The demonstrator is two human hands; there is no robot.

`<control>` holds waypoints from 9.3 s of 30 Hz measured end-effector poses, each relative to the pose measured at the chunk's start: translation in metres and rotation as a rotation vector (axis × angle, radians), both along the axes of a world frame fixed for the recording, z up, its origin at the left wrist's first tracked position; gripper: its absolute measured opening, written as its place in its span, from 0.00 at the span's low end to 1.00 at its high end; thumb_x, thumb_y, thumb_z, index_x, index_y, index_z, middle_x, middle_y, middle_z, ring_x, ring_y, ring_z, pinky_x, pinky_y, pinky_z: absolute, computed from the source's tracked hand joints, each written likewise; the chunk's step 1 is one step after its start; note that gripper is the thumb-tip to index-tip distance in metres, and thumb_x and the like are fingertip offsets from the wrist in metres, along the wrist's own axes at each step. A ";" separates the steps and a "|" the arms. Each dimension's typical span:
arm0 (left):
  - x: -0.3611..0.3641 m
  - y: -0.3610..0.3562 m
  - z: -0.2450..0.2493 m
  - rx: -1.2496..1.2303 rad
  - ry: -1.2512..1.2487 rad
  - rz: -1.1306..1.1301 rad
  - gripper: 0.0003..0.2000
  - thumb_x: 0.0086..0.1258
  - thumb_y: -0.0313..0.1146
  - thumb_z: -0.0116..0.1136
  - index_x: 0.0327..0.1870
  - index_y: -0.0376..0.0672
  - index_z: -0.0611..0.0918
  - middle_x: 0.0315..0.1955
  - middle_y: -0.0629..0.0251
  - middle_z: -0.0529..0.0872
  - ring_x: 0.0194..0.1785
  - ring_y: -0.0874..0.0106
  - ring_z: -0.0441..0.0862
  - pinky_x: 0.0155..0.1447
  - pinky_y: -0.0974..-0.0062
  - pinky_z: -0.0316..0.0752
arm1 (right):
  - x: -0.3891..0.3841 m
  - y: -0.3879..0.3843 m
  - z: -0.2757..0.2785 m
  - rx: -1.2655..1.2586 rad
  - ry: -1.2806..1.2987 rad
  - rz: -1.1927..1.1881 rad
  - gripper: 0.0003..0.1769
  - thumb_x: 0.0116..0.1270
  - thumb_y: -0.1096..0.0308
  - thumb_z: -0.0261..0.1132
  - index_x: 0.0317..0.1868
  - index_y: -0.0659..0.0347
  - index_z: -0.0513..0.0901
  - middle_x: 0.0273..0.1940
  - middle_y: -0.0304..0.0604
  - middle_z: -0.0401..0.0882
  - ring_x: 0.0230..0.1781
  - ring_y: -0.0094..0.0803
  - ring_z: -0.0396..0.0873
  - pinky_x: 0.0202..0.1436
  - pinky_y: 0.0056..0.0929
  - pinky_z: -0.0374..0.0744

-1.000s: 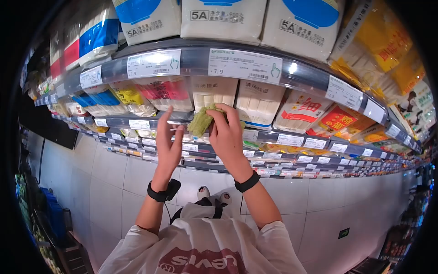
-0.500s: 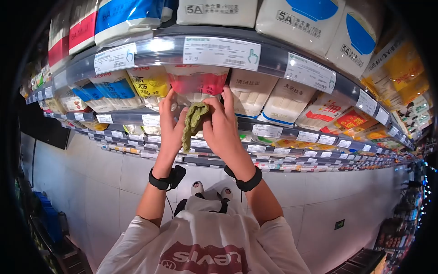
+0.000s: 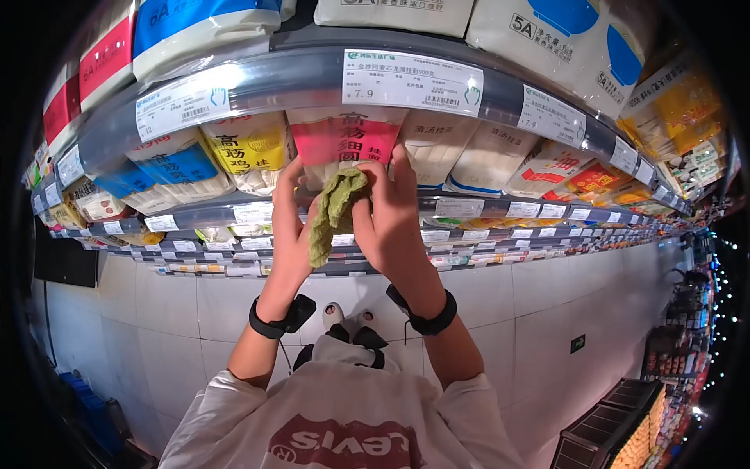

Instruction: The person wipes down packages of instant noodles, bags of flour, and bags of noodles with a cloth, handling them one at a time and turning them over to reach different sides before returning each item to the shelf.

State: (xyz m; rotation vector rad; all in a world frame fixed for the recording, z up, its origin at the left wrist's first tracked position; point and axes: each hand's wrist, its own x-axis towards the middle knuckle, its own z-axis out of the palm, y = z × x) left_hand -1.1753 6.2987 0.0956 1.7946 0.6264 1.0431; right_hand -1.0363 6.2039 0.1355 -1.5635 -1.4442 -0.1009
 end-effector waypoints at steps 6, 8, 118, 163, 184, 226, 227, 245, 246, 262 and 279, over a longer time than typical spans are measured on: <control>0.003 -0.007 0.003 0.264 0.102 0.083 0.36 0.76 0.29 0.55 0.84 0.34 0.58 0.78 0.41 0.64 0.78 0.45 0.61 0.82 0.55 0.55 | -0.001 -0.001 0.008 -0.127 -0.006 -0.045 0.22 0.69 0.79 0.60 0.63 0.69 0.75 0.74 0.75 0.59 0.70 0.73 0.67 0.74 0.56 0.70; 0.003 -0.005 0.004 0.217 0.112 0.072 0.37 0.75 0.28 0.57 0.84 0.35 0.59 0.78 0.41 0.63 0.79 0.45 0.61 0.82 0.54 0.56 | 0.006 -0.005 0.009 -0.193 0.087 0.001 0.21 0.69 0.79 0.60 0.63 0.70 0.74 0.78 0.79 0.56 0.76 0.77 0.61 0.77 0.57 0.69; -0.277 0.196 0.008 0.432 0.103 0.304 0.41 0.73 0.26 0.60 0.87 0.47 0.57 0.77 0.36 0.61 0.77 0.38 0.64 0.79 0.48 0.62 | -0.227 0.164 -0.062 0.162 -0.313 -0.140 0.19 0.61 0.84 0.70 0.51 0.61 0.91 0.53 0.52 0.82 0.54 0.49 0.83 0.56 0.43 0.84; -0.335 0.213 -0.213 0.075 0.301 0.234 0.21 0.73 0.32 0.66 0.64 0.38 0.79 0.54 0.54 0.83 0.56 0.61 0.83 0.58 0.64 0.79 | -0.242 0.081 -0.204 -0.117 0.303 -0.167 0.14 0.62 0.79 0.66 0.49 0.64 0.83 0.46 0.53 0.82 0.48 0.53 0.83 0.55 0.44 0.80; -0.323 0.328 -0.247 -0.245 -0.047 -0.179 0.28 0.69 0.29 0.75 0.66 0.30 0.76 0.54 0.58 0.87 0.56 0.72 0.84 0.62 0.72 0.80 | -0.318 0.251 -0.294 -0.227 0.190 0.165 0.11 0.65 0.78 0.62 0.49 0.67 0.81 0.80 0.72 0.59 0.79 0.67 0.64 0.78 0.47 0.69; -0.358 0.400 -0.262 0.100 0.229 0.335 0.13 0.85 0.32 0.52 0.62 0.35 0.79 0.54 0.60 0.84 0.55 0.71 0.79 0.64 0.68 0.75 | -0.324 0.343 -0.276 -0.130 0.107 -0.013 0.23 0.64 0.83 0.68 0.61 0.65 0.84 0.66 0.51 0.80 0.68 0.47 0.78 0.71 0.32 0.75; -0.359 0.402 -0.265 0.465 0.486 0.426 0.14 0.86 0.33 0.51 0.63 0.36 0.78 0.54 0.60 0.84 0.55 0.71 0.79 0.64 0.68 0.75 | -0.324 0.342 -0.277 -0.133 0.109 -0.013 0.23 0.64 0.83 0.68 0.61 0.65 0.84 0.66 0.51 0.80 0.68 0.47 0.78 0.71 0.32 0.75; -0.342 0.339 -0.266 0.040 -0.047 0.251 0.23 0.81 0.38 0.63 0.68 0.32 0.75 0.55 0.57 0.82 0.57 0.70 0.77 0.64 0.71 0.73 | -0.321 0.337 -0.289 0.061 0.348 -0.271 0.15 0.64 0.75 0.71 0.51 0.68 0.83 0.45 0.56 0.88 0.46 0.38 0.89 0.50 0.32 0.81; -0.342 0.338 -0.268 -0.022 -0.059 0.180 0.22 0.79 0.36 0.63 0.67 0.34 0.75 0.55 0.57 0.84 0.55 0.66 0.79 0.64 0.68 0.74 | -0.332 0.338 -0.285 -0.015 0.350 -0.180 0.18 0.62 0.73 0.74 0.50 0.69 0.82 0.47 0.57 0.88 0.47 0.41 0.88 0.51 0.33 0.81; -0.357 0.328 -0.274 0.015 0.013 0.203 0.26 0.75 0.41 0.69 0.62 0.29 0.75 0.51 0.49 0.82 0.51 0.64 0.80 0.60 0.65 0.76 | -0.364 0.290 -0.285 0.036 0.460 -0.193 0.19 0.68 0.81 0.66 0.59 0.65 0.81 0.56 0.55 0.85 0.57 0.45 0.85 0.62 0.36 0.80; -0.576 0.193 -0.230 -0.431 0.015 0.217 0.20 0.87 0.35 0.52 0.73 0.36 0.74 0.65 0.54 0.83 0.70 0.67 0.78 0.73 0.67 0.72 | -0.454 0.209 -0.252 -0.024 1.210 0.020 0.15 0.76 0.74 0.57 0.59 0.65 0.82 0.47 0.37 0.81 0.44 0.23 0.77 0.46 0.25 0.76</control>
